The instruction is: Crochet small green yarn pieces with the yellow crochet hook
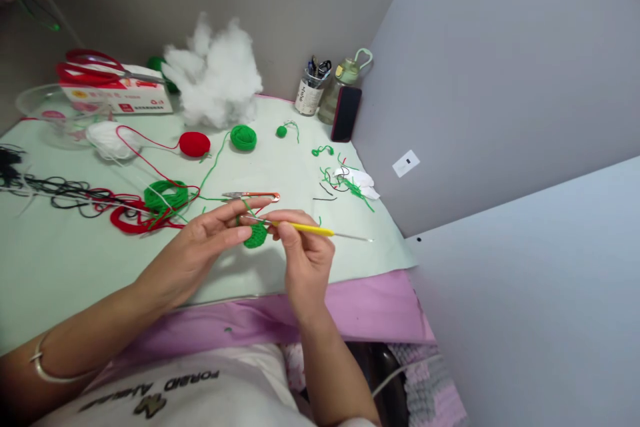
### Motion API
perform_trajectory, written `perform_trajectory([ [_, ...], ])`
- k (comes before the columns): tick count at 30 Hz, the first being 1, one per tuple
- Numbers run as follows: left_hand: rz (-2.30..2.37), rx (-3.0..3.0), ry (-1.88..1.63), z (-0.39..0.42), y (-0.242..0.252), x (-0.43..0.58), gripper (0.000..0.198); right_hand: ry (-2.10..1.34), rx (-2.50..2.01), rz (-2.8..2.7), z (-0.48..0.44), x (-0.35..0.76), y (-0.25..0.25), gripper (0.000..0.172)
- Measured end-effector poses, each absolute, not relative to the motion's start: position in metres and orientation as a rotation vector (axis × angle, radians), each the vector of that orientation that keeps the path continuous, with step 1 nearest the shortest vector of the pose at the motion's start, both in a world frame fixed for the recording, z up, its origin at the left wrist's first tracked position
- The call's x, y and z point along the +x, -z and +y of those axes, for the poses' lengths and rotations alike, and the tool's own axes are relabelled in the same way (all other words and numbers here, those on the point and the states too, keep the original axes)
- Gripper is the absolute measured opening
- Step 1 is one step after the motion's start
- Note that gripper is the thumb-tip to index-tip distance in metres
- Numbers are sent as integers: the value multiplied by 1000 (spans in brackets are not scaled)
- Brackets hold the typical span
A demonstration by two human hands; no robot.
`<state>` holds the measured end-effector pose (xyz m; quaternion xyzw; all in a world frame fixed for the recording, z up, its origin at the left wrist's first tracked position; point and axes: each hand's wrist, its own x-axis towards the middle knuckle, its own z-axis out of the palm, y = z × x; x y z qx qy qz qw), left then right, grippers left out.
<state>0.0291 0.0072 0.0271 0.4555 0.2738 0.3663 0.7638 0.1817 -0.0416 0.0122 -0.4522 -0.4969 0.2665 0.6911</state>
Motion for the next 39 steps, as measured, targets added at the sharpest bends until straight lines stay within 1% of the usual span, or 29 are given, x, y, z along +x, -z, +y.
perform_trajectory([
  [4, 608, 1044, -806, 9, -25, 24, 35, -729, -967, -1010, -41, 186, -13, 19],
  [9, 643, 1107, -847, 11, -27, 21, 34, -739, -947, -1024, -43, 188, -17, 20],
  [13, 668, 1166, -863, 10, -28, 20, 34, -657, -973, -1105, -48, 187, -18, 21],
  [20, 705, 1305, -880, 11, -30, 17, 33, -410, -1067, -1239, -55, 182, -23, 23],
  [26, 769, 1359, -919, 10, -30, 20, 29, -282, -1059, -1396, -54, 182, -18, 25],
  [30, 849, 1358, -960, 6, -31, 22, 37, -102, -1003, -1576, -55, 182, -15, 27],
  [36, 807, 1309, -942, 6, -32, 19, 41, -241, -1064, -1405, -55, 182, -21, 28],
  [39, 850, 1307, -952, 2, -35, 21, 40, -186, -1048, -1484, -53, 182, -19, 29],
])
